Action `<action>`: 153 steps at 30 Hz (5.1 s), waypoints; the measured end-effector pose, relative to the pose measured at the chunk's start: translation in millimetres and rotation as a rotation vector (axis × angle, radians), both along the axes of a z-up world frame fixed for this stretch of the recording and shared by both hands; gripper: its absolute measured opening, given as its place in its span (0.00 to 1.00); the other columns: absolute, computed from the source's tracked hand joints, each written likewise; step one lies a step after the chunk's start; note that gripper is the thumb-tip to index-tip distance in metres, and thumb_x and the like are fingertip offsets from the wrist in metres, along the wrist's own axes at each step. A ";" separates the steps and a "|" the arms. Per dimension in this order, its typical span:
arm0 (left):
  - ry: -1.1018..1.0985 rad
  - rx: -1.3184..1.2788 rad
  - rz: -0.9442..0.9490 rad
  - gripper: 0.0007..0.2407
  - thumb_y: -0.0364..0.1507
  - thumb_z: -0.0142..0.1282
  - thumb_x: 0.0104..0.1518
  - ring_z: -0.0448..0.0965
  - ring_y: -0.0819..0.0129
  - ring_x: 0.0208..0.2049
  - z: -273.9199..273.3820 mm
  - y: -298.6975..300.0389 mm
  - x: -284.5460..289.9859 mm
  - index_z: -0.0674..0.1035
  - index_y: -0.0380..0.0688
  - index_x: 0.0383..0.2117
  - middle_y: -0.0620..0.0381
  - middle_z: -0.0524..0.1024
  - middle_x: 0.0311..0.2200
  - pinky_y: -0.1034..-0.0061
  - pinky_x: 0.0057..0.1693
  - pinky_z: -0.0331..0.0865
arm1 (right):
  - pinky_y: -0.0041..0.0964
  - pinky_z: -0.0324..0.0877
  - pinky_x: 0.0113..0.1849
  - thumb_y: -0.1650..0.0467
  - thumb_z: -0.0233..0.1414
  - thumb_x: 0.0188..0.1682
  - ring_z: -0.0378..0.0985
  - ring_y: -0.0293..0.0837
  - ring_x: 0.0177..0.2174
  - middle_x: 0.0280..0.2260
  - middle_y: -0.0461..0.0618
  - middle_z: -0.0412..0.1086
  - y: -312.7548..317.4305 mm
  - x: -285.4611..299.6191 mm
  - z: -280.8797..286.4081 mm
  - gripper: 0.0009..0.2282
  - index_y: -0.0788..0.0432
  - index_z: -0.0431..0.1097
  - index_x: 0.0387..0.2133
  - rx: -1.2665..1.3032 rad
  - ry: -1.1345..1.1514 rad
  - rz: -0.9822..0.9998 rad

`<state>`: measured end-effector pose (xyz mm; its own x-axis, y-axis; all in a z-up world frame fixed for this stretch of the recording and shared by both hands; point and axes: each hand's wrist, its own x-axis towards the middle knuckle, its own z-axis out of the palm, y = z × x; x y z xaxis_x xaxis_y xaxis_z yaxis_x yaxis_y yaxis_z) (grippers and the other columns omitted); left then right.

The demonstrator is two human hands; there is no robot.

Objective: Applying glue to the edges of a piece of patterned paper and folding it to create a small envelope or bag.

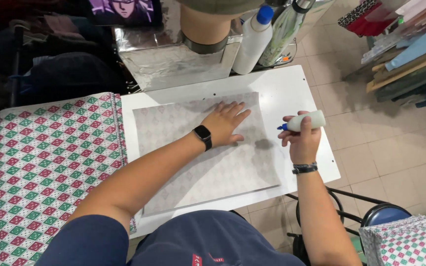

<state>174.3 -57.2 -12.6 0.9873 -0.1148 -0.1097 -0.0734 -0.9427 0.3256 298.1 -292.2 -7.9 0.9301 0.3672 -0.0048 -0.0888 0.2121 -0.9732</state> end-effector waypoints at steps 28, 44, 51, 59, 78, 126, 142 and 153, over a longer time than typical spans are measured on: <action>0.186 0.024 0.351 0.48 0.63 0.65 0.39 0.49 0.59 0.70 35.7 -27.3 53.9 0.61 0.46 0.65 0.53 0.57 0.68 0.44 0.72 0.40 | 0.43 0.73 0.36 0.60 0.62 0.57 0.81 0.51 0.32 0.30 0.56 0.76 126.7 127.9 -85.0 0.18 0.65 0.69 0.43 -0.197 -0.597 0.394; 0.210 0.018 0.371 0.54 0.64 0.64 0.39 0.46 0.61 0.72 28.4 -34.8 53.2 0.54 0.46 0.70 0.57 0.48 0.73 0.47 0.73 0.39 | 0.43 0.70 0.41 0.58 0.56 0.59 0.81 0.49 0.33 0.28 0.51 0.77 75.2 88.5 -72.1 0.16 0.58 0.71 0.35 -0.317 -0.648 0.363; 0.218 0.054 0.356 0.55 0.64 0.63 0.39 0.42 0.61 0.73 19.0 -31.3 51.7 0.49 0.50 0.73 0.61 0.44 0.74 0.48 0.73 0.39 | 0.43 0.71 0.40 0.56 0.54 0.59 0.80 0.47 0.32 0.27 0.49 0.76 41.4 64.1 -67.9 0.16 0.56 0.71 0.34 -0.390 -0.646 0.366; 0.243 0.049 0.353 0.56 0.64 0.62 0.38 0.37 0.61 0.74 13.0 -29.6 55.8 0.46 0.51 0.72 0.62 0.39 0.74 0.49 0.73 0.34 | 0.35 0.64 0.28 0.53 0.51 0.56 0.70 0.40 0.21 0.24 0.45 0.71 2.6 26.7 -37.8 0.18 0.55 0.69 0.32 -0.468 -0.432 0.394; 0.268 0.001 0.362 0.57 0.63 0.62 0.37 0.33 0.59 0.74 19.7 -31.5 53.1 0.43 0.51 0.72 0.61 0.35 0.75 0.51 0.72 0.29 | 0.33 0.69 0.25 0.55 0.52 0.51 0.71 0.39 0.23 0.23 0.44 0.71 -72.5 -26.3 -21.3 0.17 0.57 0.70 0.27 -0.478 -0.293 0.479; 0.112 0.174 0.372 0.61 0.71 0.66 0.24 0.48 0.59 0.67 -11.0 -31.3 67.6 0.57 0.50 0.68 0.61 0.50 0.69 0.41 0.64 0.48 | 0.32 0.65 0.18 0.59 0.53 0.56 0.68 0.39 0.18 0.26 0.47 0.72 126.5 103.8 -41.1 0.14 0.58 0.66 0.34 -0.276 -0.501 0.377; 0.209 0.105 0.314 0.61 0.69 0.62 0.35 0.40 0.55 0.71 3.4 -27.7 58.9 0.43 0.47 0.71 0.60 0.39 0.73 0.42 0.67 0.43 | 0.27 0.58 0.15 0.54 0.46 0.49 0.63 0.37 0.16 0.22 0.48 0.72 44.1 60.0 -1.0 0.18 0.56 0.65 0.32 -0.379 -0.016 0.226; -0.060 0.028 0.312 0.50 0.68 0.43 0.49 0.37 0.56 0.73 -39.6 -24.3 51.4 0.50 0.43 0.71 0.54 0.42 0.74 0.47 0.71 0.31 | 0.31 0.48 0.12 0.47 0.49 0.43 0.62 0.38 0.11 0.26 0.49 0.72 -26.4 44.6 -4.5 0.23 0.53 0.63 0.36 -0.240 0.196 0.061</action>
